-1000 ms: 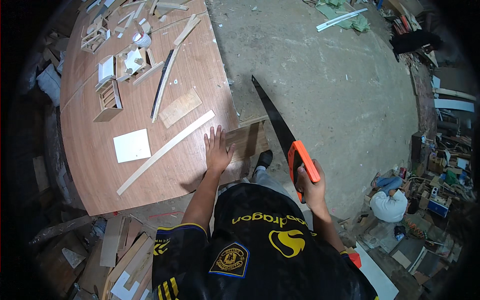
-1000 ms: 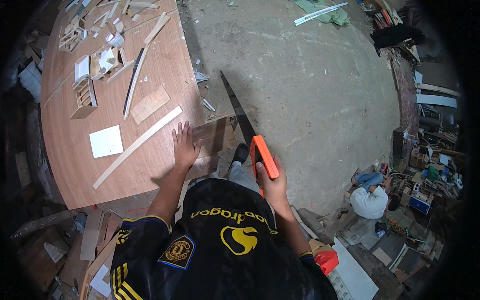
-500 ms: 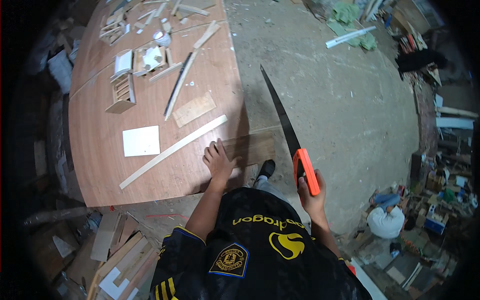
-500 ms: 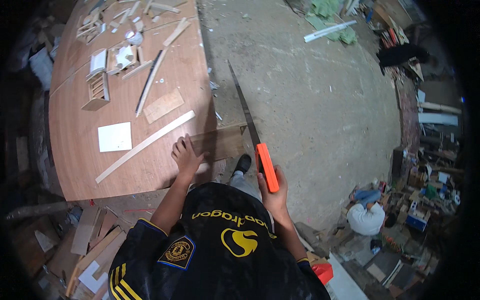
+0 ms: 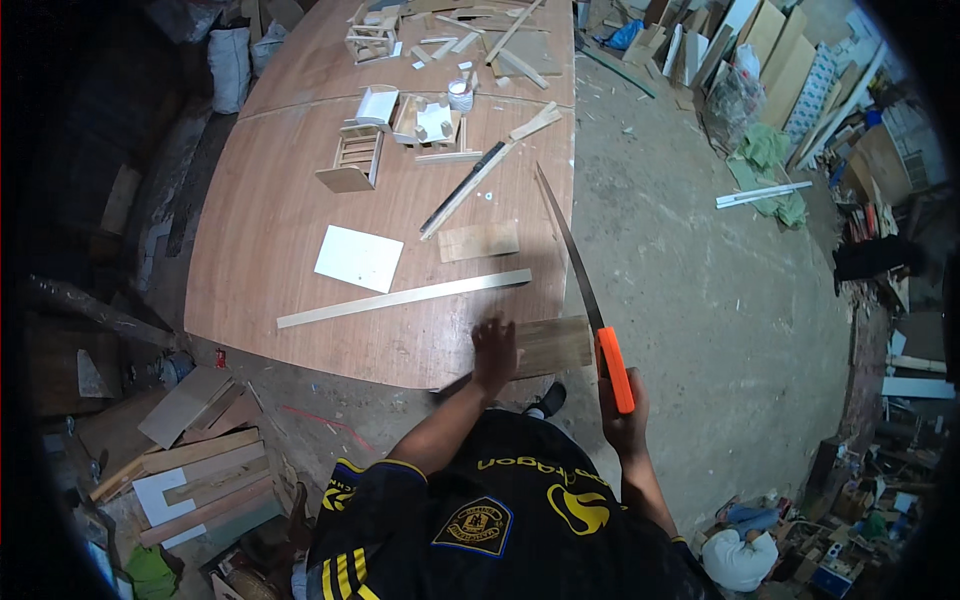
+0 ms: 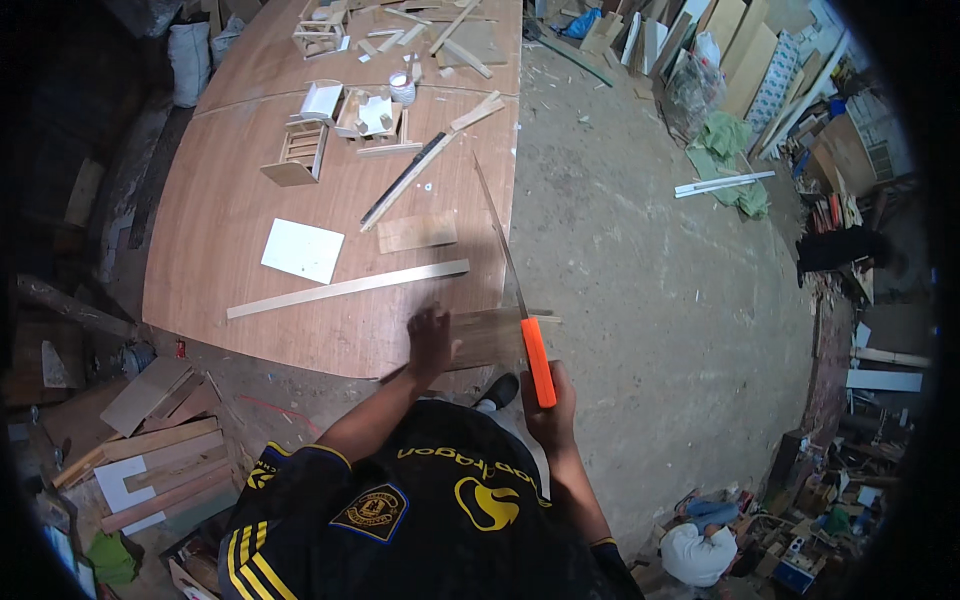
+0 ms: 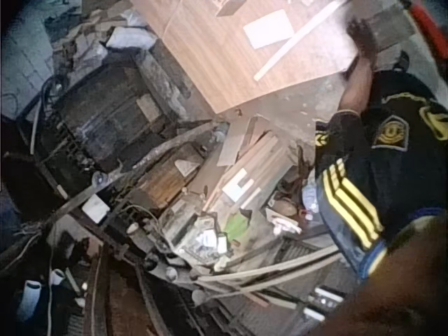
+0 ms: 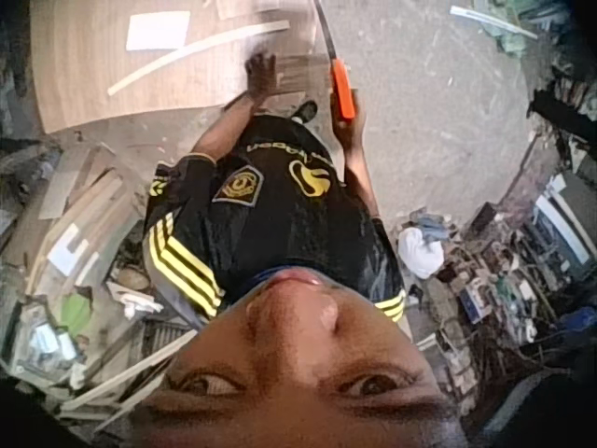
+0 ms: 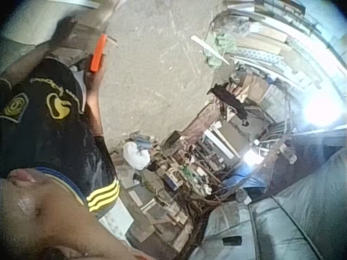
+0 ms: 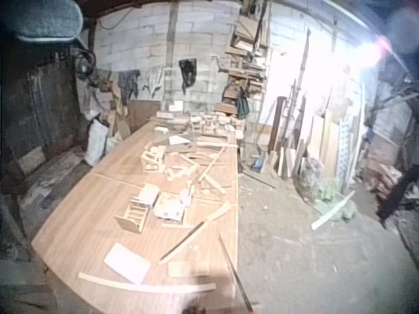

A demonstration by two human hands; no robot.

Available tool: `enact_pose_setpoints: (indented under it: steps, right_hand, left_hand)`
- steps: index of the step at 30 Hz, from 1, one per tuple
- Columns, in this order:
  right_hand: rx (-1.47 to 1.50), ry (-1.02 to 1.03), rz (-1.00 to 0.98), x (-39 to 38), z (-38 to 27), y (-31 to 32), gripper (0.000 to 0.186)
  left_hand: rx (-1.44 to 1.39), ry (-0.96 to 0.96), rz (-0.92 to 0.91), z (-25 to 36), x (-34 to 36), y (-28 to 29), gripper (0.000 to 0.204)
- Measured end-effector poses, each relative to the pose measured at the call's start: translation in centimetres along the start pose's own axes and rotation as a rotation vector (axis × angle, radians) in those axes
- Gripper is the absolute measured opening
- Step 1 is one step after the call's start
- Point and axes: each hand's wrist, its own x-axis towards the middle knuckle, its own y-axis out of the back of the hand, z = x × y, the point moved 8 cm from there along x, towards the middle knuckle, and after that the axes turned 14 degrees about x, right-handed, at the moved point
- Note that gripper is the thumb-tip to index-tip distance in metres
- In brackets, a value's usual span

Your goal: Using a hand saw to cut a small piece of wood against the edge of a workbench in a workshop.

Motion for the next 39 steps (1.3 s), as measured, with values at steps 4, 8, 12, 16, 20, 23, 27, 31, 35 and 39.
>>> enact_pose_setpoints:
  steps: [4, 8, 12, 16, 20, 23, 27, 31, 35, 39]
  right_hand:
    - [0.047, -0.003, 0.049, -0.8, 0.5, 0.6, 0.016]
    - [0.023, -0.070, 0.113, -2.0, 1.4, 1.8, 0.016]
    - [0.105, -0.176, 0.191, -3.6, 2.9, 3.0, 0.016]
    - [0.060, -0.142, 0.242, -4.6, 2.3, 3.8, 0.018]
    - [0.125, -0.194, 0.288, -5.6, 2.8, 4.2, 0.016]
    - [0.023, -0.089, 0.224, -5.5, 1.6, 3.9, 0.016]
    - [-0.029, -0.047, 0.121, -4.5, 0.4, 2.1, 0.015]
    - [-0.305, -0.001, -0.055, -3.2, 3.5, -1.0, 0.021]
    - [-0.423, 0.265, -0.259, -0.6, 4.2, -5.3, 0.020]
    - [-0.519, 0.415, -0.348, 1.4, 5.4, -9.4, 0.013]
  left_hand:
    - [-0.587, -0.250, -0.028, 2.4, -2.2, -1.9, 0.019]
    - [-0.633, -0.351, -0.100, 3.5, -3.0, -2.3, 0.023]
    - [-0.442, -0.357, -0.213, 4.7, -1.9, -2.0, 0.045]
    - [-0.015, -0.260, -0.392, 4.4, -1.0, 0.7, 0.103]
    - [-0.003, -0.281, -0.437, 3.8, -1.2, -1.7, 0.122]
    - [-0.045, -0.306, -0.418, 3.9, -1.1, -1.9, 0.120]
    - [-0.048, -0.265, -0.449, 3.3, -1.4, -2.0, 0.122]
    - [-0.063, -0.277, -0.495, 2.4, -2.1, -0.5, 0.124]
    - [-0.094, -0.183, -0.532, -1.7, -4.3, 1.2, 0.123]
    - [-0.192, 0.019, -0.463, -6.7, -7.4, 3.9, 0.120]
